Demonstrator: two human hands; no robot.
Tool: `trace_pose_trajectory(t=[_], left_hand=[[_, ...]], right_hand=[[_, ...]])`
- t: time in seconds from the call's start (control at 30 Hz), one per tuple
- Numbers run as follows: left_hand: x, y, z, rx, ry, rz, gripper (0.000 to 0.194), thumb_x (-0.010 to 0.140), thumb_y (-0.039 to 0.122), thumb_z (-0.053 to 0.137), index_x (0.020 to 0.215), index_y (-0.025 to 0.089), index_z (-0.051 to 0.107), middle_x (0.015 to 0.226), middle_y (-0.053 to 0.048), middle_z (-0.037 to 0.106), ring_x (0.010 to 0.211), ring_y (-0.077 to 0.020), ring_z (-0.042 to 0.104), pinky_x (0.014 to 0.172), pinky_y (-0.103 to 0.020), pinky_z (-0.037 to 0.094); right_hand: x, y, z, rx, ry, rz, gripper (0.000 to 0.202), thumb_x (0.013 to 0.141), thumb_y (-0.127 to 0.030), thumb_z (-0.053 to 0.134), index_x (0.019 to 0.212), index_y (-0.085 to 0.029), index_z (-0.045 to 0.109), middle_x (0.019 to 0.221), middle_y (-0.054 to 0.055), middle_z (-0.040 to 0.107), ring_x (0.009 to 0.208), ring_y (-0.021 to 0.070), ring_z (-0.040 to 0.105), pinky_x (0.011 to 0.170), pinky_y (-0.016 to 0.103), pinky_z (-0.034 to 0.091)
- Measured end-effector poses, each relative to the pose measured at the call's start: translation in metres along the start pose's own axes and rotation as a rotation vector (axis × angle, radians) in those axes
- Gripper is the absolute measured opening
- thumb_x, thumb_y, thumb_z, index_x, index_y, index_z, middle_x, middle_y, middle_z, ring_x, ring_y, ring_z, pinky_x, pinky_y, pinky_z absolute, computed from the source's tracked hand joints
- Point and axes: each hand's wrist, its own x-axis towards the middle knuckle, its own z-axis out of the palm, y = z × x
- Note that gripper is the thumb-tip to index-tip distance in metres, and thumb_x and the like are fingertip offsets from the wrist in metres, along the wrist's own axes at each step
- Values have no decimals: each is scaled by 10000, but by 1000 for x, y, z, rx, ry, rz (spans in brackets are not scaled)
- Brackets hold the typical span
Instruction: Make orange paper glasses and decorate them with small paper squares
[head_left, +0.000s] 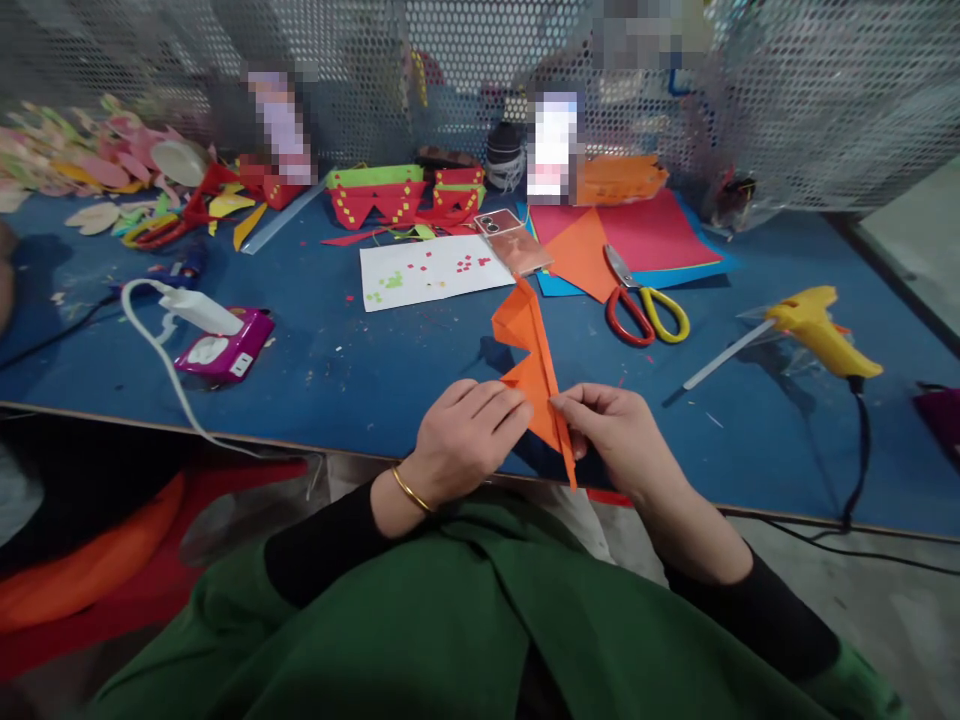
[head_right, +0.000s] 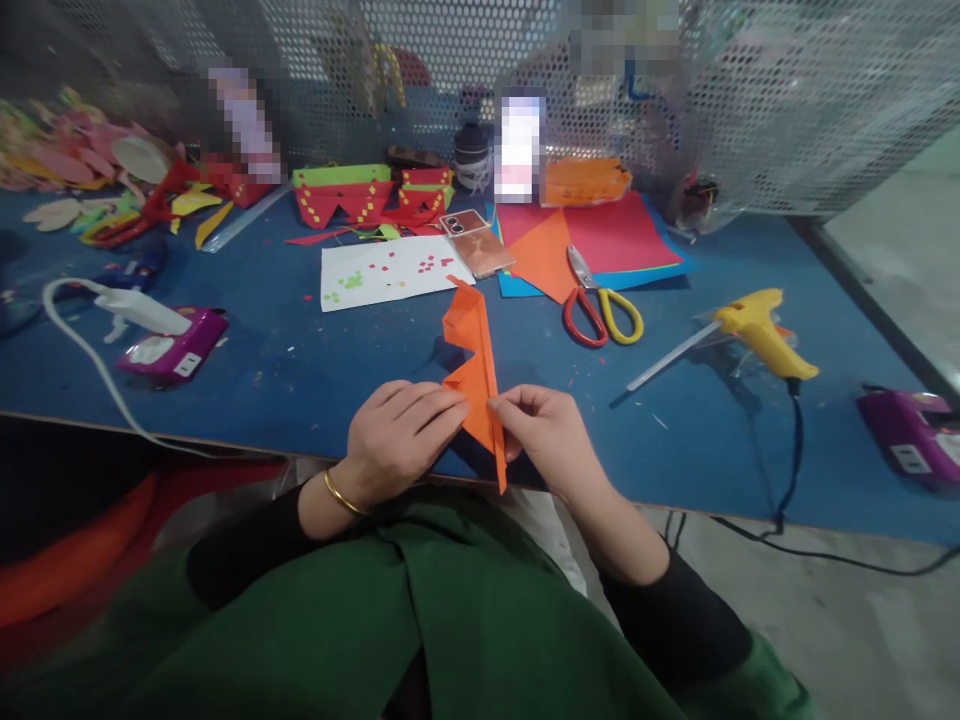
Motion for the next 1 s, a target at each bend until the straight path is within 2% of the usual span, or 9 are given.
trace_pose_trajectory(t=[0.1, 0.2, 0.27, 0.37, 0.43, 0.5, 0.63, 0.77, 1.0], left_hand=[[-2, -1, 1, -19, 25, 4, 157, 969, 116, 551, 975, 172, 697, 982, -23, 782, 899, -178, 693, 772, -329, 477], [-5, -2, 2, -62, 23, -34, 147, 965, 129, 567, 970, 184, 702, 959, -13, 785, 892, -176, 698, 768, -331, 483], [-6, -2, 2, -67, 6, -46, 168, 974, 144, 555, 961, 206, 710, 956, -8, 788, 890, -173, 702, 774, -330, 487], [-8, -1, 3, -64, -34, -46, 183, 979, 162, 546, 941, 218, 716, 949, -12, 788, 887, -179, 709, 769, -331, 492], [-9, -2, 2, -97, -56, -48, 176, 981, 170, 544, 948, 215, 712, 950, -17, 784, 888, -183, 713, 764, -333, 504], [-11, -3, 1, -160, -72, -91, 145, 980, 214, 566, 1032, 201, 701, 1039, -50, 774, 972, -206, 710, 823, -352, 532], [-15, -8, 1, -274, -165, -185, 329, 974, 305, 605, 1257, 140, 628, 1286, -135, 692, 1198, -276, 637, 1028, -436, 526], [-15, -12, 3, -327, -236, -132, 250, 1003, 243, 553, 1178, 111, 674, 1172, -115, 742, 1126, -256, 671, 991, -426, 563], [-13, -12, 2, -339, -194, -120, 193, 996, 226, 578, 1063, 127, 729, 1110, -95, 769, 1087, -233, 701, 980, -388, 581]], right_hand=[[-5, 8, -7, -251, 46, -176, 319, 891, -472, 614, 784, -185, 705, 602, 0, 640, 494, 124, 575, 503, 249, 473], [-10, 17, -14, -650, 155, -556, 219, 943, -290, 552, 1059, -193, 711, 935, 59, 735, 724, 165, 683, 660, 291, 549], [-11, 21, -17, -889, 172, -804, 273, 949, -203, 537, 1186, -189, 672, 1095, 93, 724, 902, 199, 697, 760, 319, 562], [-11, 24, -15, -1120, 151, -1071, 264, 970, -133, 510, 1168, -173, 680, 1100, 97, 735, 992, 214, 675, 842, 344, 537], [-10, 25, -13, -1187, 128, -1175, 244, 971, -101, 509, 1105, -166, 701, 1048, 78, 753, 980, 210, 673, 854, 349, 516], [-9, 25, -12, -1209, 98, -1208, 228, 974, -92, 511, 1050, -162, 714, 1024, 67, 762, 996, 213, 672, 851, 348, 505], [-10, 27, -12, -1198, 51, -1134, 214, 1000, -126, 507, 1073, -150, 707, 1070, 65, 760, 1045, 223, 666, 863, 346, 502], [-14, 29, -12, -1162, 52, -1090, 223, 999, -120, 513, 1145, -100, 680, 1086, 93, 755, 1044, 229, 669, 880, 352, 502], [-19, 26, -8, -1065, 33, -1040, 163, 980, -116, 557, 1051, -123, 703, 1079, 79, 760, 1016, 227, 679, 877, 371, 504]])
